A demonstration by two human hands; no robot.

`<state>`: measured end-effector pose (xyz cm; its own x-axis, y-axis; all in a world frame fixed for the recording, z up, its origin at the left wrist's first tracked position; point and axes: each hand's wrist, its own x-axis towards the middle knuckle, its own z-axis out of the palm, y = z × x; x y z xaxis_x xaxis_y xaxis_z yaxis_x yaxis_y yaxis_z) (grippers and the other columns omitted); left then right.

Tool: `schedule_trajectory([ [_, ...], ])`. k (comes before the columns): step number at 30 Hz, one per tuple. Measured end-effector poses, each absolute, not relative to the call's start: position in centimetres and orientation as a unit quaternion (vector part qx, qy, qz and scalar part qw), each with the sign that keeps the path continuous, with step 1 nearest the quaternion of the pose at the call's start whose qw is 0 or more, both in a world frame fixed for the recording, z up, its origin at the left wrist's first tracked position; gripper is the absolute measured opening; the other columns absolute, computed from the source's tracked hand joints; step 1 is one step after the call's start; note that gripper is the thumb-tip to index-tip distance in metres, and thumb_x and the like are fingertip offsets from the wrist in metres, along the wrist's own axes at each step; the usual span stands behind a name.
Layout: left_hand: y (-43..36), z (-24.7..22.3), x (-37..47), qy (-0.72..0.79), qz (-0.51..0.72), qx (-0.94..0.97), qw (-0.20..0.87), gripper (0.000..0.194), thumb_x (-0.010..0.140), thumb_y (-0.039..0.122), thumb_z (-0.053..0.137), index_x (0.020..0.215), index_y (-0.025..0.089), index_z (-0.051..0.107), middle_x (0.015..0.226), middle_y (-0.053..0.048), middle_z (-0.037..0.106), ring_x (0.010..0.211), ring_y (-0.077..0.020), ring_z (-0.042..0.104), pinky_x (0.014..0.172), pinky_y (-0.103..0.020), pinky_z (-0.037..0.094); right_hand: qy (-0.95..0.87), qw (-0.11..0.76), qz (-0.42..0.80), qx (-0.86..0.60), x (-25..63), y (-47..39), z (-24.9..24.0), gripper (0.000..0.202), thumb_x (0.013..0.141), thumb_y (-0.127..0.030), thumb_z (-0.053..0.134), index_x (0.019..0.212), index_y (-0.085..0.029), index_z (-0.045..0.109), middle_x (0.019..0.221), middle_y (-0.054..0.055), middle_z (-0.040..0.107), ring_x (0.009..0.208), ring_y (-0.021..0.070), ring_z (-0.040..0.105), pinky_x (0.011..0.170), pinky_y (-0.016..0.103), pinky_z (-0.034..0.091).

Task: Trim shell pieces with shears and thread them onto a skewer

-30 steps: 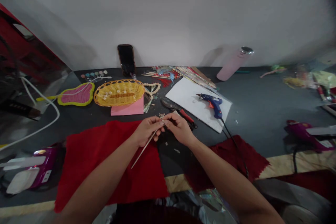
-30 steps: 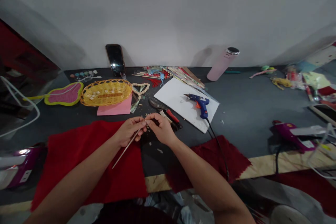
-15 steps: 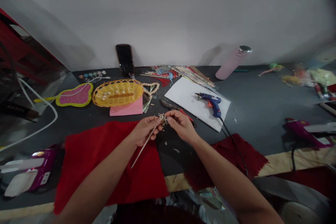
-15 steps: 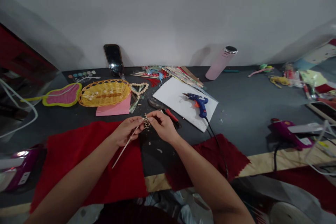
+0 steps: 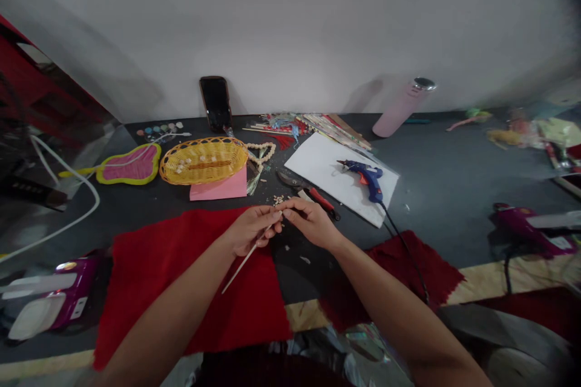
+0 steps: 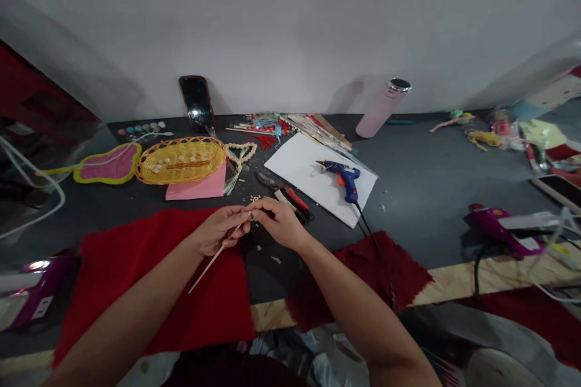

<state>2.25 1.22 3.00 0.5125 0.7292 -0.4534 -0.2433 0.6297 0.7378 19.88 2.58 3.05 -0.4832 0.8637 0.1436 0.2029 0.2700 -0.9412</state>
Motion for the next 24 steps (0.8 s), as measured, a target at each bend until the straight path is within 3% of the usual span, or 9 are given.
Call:
schedule_trajectory([
  [8, 1.11, 2.89, 2.33, 0.406, 0.307, 0.330, 0.795, 0.026, 0.072, 0.036, 0.065, 0.075, 0.014, 0.053, 0.062, 0.002, 0.055, 0.038, -0.0004, 0.037, 0.029, -0.011, 0.023, -0.696, 0.348, 0.504, -0.375, 19.85, 2.60, 3.13, 0.022, 0.086, -0.033, 0.049, 0.097, -0.021, 0.063, 0.089, 0.003, 0.063, 0.083, 0.0146, 0.057, 0.076, 0.029, 0.044],
  [15, 1.09, 3.03, 2.48, 0.418, 0.316, 0.338, 0.781, 0.029, 0.068, 0.037, 0.068, 0.074, 0.013, 0.053, 0.061, 0.002, 0.056, 0.039, -0.0012, 0.040, 0.031, -0.012, 0.027, -0.683, 0.335, 0.516, -0.393, 19.90, 2.56, 2.92, 0.023, 0.085, -0.036, 0.049, 0.093, -0.019, 0.063, 0.076, 0.002, 0.060, 0.067, 0.0114, 0.052, 0.062, 0.025, 0.042],
  [24, 1.00, 2.99, 2.56, 0.437, 0.322, 0.360, 0.758, 0.030, 0.068, 0.039, 0.068, 0.071, 0.013, 0.053, 0.059, 0.002, 0.057, 0.039, -0.0019, 0.040, 0.032, -0.013, 0.029, -0.653, 0.331, 0.561, -0.386, 19.92, 2.71, 2.66, 0.027, 0.083, -0.041, 0.050, 0.094, -0.019, 0.062, 0.074, 0.001, 0.059, 0.059, 0.0096, 0.050, 0.056, 0.024, 0.043],
])
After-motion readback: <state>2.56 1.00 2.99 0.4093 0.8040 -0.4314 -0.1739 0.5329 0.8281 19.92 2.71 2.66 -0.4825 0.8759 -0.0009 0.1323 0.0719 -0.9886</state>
